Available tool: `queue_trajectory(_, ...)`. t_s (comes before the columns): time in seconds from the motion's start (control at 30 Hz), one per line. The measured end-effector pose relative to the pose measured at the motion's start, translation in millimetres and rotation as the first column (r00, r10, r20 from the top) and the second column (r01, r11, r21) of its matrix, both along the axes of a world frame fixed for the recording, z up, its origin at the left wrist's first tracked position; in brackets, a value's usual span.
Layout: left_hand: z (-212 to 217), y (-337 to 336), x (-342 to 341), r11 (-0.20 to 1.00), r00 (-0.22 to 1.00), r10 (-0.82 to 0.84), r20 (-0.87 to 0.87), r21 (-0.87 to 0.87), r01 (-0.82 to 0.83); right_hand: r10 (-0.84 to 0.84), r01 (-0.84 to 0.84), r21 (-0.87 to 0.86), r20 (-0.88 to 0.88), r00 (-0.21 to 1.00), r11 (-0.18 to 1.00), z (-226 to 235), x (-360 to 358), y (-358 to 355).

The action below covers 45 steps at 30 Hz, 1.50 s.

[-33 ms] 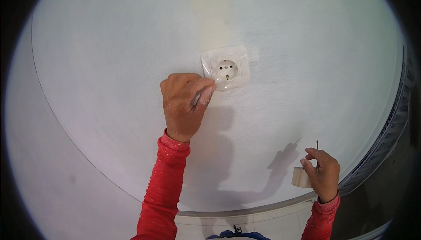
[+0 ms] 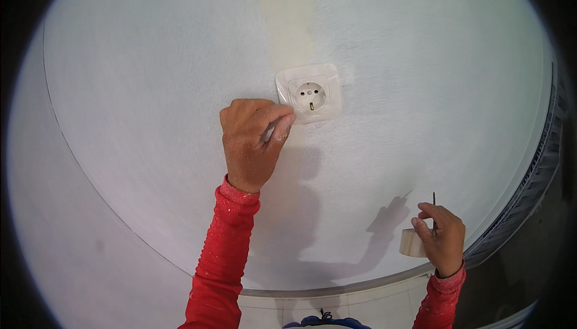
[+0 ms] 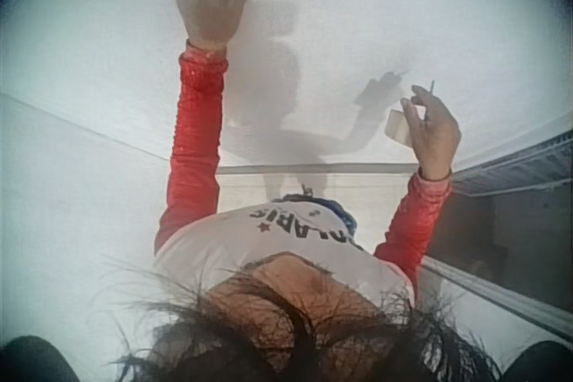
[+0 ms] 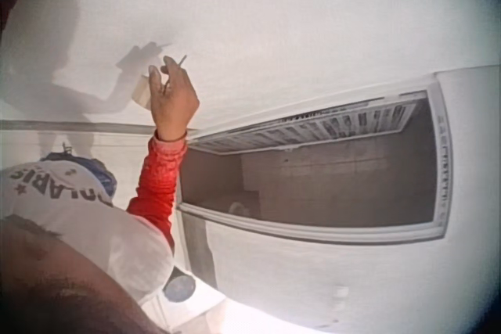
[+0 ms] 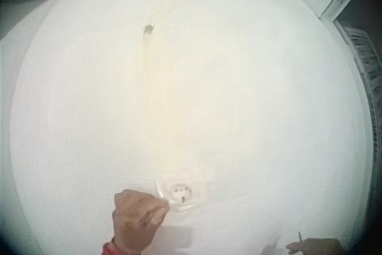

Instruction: The person walks through a construction site and applies masking tape around a wall electrical outlet and a light switch. They use a small tool to smooth the tape edges and ensure coverage around the fixtures.

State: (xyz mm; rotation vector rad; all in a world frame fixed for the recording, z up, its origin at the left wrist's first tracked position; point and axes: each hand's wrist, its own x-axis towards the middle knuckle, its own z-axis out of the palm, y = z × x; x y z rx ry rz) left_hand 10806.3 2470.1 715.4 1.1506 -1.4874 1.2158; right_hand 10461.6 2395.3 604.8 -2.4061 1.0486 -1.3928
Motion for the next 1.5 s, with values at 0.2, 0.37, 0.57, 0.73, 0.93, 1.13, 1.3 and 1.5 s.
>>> queue_trajectory(0.2,3.7,-26.2,-12.2,0.981,0.956,-0.181,-0.231,-0.118,0.157,0.026,-0.027,0.046,0.014,1.0,0.999,0.1,0.0,-8.6)
queue_trajectory(0.37,-16.9,-27.0,-10.2,0.945,0.986,-0.112,-0.127,-0.322,0.066,0.019,-0.02,0.072,0.016,1.0,0.997,-0.3,-2.0,-7.7)
queue_trajectory(0.57,-52.7,-30.1,-4.0,0.992,0.922,0.085,0.378,0.055,-0.114,-0.017,0.018,0.066,-0.021,1.0,0.998,-20.9,4.5,-4.9)
queue_trajectory(0.73,-37.4,-48.4,10.1,0.996,0.905,0.066,0.42,0.026,-0.085,-0.044,0.044,-0.008,-0.02,0.999,0.999,-29.4,3.8,-11.4)
queue_trajectory(0.93,-24.0,-52.6,8.3,0.998,0.897,0.059,0.438,-0.053,-0.039,-0.043,0.043,0.049,-0.01,0.999,0.998,-31.4,1.6,-14.3)
queue_trajectory(1.13,-2.3,-47.6,-10.8,0.988,0.904,0.145,0.402,-0.006,-0.156,-0.019,0.019,0.023,-0.012,1.0,1.0,-28.6,0.7,-15.5)
queue_trajectory(1.3,5.0,-55.1,-2.0,0.997,0.867,0.07,0.492,-0.054,-0.05,-0.018,0.019,0.139,-0.014,1.0,0.99,-29.1,-1.1,-16.5)
queue_trajectory(1.5,10.0,-58.0,14.2,0.994,0.807,0.106,0.58,-0.061,-0.087,-0.042,0.043,0.041,-0.021,0.999,0.998,-37.4,0.3,-27.1)
